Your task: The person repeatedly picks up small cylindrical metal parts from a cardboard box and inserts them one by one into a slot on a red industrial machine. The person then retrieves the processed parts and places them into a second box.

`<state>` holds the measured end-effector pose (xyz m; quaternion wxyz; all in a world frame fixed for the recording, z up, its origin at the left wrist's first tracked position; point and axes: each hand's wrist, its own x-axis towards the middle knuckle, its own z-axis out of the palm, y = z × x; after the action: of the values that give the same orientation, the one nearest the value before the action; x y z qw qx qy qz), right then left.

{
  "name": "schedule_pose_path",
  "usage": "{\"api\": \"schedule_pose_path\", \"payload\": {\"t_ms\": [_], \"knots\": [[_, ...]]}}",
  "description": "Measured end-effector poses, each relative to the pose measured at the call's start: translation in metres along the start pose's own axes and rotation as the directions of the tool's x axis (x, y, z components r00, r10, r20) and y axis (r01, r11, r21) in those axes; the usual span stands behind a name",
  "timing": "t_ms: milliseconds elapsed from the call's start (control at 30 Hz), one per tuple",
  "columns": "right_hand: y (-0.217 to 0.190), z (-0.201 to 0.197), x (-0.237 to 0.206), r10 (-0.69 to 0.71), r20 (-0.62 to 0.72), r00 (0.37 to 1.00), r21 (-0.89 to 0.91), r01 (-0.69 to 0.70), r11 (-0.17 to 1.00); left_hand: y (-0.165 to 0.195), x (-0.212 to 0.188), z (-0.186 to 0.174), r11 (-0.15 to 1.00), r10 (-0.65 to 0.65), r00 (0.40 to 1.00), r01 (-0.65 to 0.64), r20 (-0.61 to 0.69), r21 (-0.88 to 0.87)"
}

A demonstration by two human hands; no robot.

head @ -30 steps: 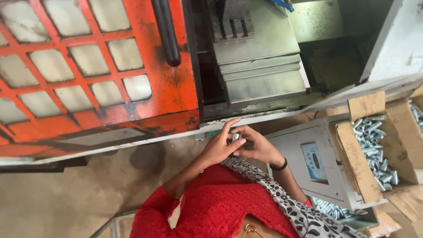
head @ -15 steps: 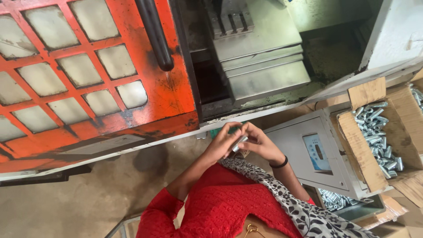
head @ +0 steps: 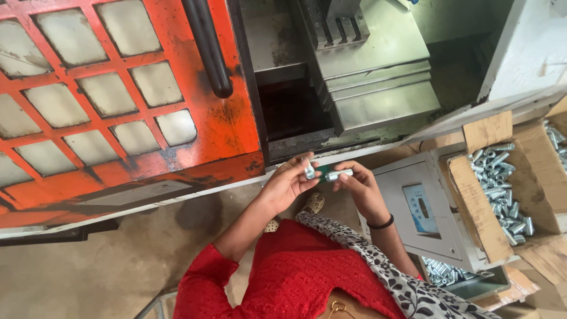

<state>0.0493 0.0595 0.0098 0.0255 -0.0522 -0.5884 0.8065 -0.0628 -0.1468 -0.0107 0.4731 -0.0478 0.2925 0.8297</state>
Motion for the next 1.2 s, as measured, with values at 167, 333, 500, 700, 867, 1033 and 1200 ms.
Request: {"api": "schedule_pose_path", "payload": {"t_ms": [167, 333, 500, 700, 867, 1033, 1200], "knots": [[-0.015, -0.011, 0.015, -0.022, 0.020, 1.000, 0.181, 0.018, 0.983, 0.021, 0.011, 0.010, 0.999, 0.030, 0.998, -0.028, 0.055, -0.038], [-0.034, -0.031, 0.038, 0.010, 0.010, 1.000, 0.208, -0.012, 0.978, 0.063, 0.028, 0.058, 0.923, 0.122, 0.985, -0.159, 0.126, 0.350], [-0.051, -0.052, 0.082, -0.026, -0.082, 0.996, -0.162, 0.012, 0.987, 0.126, 0.068, 0.125, 0.109, 0.195, 0.749, -0.658, 0.634, 0.745], [-0.067, -0.065, 0.208, -0.023, 0.024, 0.999, -0.070, 0.025, 0.997, 0.191, 0.130, 0.151, -0.750, 0.139, 0.718, -0.373, 0.682, 0.546], [-0.058, -0.038, 0.335, -0.036, 0.065, 0.997, -0.028, 0.038, 0.999, 0.217, 0.149, 0.135, -0.832, 0.281, 0.701, -0.162, 0.656, 0.531], [-0.027, 0.033, 0.461, 0.149, -0.038, 0.988, -0.058, -0.151, 0.987, 0.207, 0.146, 0.123, -0.829, 0.262, 0.814, -0.085, 0.518, 0.553], [-0.039, 0.095, 0.557, 0.040, -0.118, 0.992, 0.363, 0.005, 0.932, 0.210, 0.142, 0.131, -0.842, 0.510, 0.736, 0.320, 0.445, 0.435]]}}
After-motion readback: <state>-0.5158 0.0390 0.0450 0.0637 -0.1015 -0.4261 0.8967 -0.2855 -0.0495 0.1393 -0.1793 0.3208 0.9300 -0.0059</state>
